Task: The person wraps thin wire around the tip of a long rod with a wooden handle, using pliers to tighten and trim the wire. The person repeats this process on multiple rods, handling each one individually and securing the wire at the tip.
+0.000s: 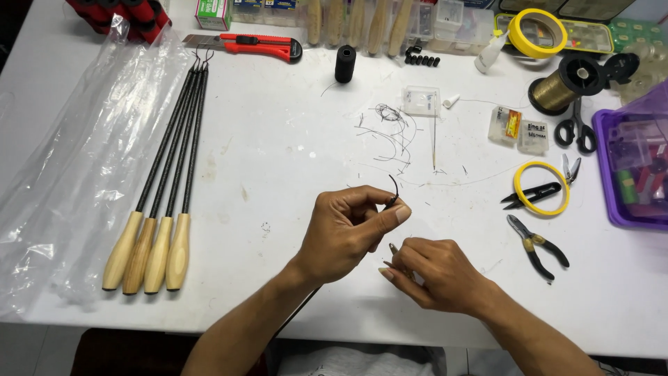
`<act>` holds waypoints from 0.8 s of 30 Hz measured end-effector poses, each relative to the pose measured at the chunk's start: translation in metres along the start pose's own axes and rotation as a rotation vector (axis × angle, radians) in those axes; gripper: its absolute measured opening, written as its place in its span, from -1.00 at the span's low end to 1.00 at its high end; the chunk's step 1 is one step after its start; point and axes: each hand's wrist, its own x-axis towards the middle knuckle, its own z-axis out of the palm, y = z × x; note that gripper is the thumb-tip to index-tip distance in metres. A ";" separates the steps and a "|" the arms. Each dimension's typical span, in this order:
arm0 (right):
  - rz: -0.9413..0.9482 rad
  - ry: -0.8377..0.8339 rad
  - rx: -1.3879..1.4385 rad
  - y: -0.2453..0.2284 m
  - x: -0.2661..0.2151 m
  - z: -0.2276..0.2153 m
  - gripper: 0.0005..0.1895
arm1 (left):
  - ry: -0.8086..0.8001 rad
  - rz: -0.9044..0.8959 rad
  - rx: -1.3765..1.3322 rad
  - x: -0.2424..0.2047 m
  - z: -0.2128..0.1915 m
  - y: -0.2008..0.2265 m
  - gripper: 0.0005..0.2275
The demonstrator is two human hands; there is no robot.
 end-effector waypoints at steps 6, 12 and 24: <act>0.025 -0.159 0.018 -0.002 -0.007 0.007 -0.84 | 0.018 0.035 0.012 0.000 -0.001 0.000 -0.89; 0.092 -0.319 -0.065 0.003 -0.016 0.021 -0.75 | 0.029 0.024 0.018 0.001 -0.003 0.001 -0.88; 0.016 -0.055 0.197 -0.057 -0.013 -0.056 -0.80 | 0.020 0.019 -0.004 0.002 -0.001 0.003 -0.88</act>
